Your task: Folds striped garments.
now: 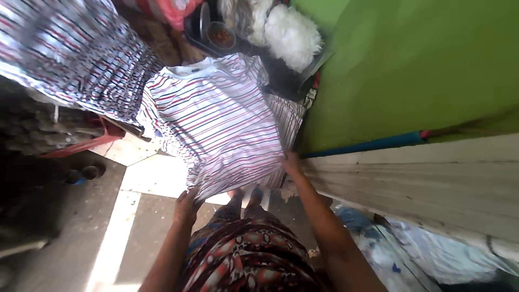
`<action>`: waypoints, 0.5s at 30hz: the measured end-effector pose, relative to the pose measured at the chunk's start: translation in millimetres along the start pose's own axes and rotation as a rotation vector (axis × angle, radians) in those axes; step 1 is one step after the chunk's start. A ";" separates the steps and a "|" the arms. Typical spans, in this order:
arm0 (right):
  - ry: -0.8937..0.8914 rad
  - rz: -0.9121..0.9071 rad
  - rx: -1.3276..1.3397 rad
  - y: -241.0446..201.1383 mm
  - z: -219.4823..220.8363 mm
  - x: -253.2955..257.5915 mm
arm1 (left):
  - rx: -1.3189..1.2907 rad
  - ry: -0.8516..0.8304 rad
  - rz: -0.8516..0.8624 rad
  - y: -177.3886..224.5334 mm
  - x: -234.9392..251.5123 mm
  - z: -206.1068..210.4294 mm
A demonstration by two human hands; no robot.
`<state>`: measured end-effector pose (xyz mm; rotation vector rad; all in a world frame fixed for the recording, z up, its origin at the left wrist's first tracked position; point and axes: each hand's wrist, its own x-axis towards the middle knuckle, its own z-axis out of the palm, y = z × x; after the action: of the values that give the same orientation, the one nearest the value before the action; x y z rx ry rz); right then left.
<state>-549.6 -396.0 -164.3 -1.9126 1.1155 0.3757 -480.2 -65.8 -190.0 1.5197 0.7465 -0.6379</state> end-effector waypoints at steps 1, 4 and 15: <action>-0.003 0.002 -0.048 -1.2 -1.2 0.1 | 0.002 0.002 -0.003 -0.1 0.1 1.2; -0.037 0.001 -0.070 3.1 0.4 5.8 | 0.018 0.001 0.000 -1.4 2.0 1.7; -0.092 -0.038 0.063 -1.3 -10.6 5.0 | 0.022 0.001 -0.007 -0.6 4.0 1.0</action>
<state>-547.4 -407.0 -160.6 -1.8402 1.0179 0.3991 -478.0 -66.5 -193.6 1.5383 0.7479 -0.6531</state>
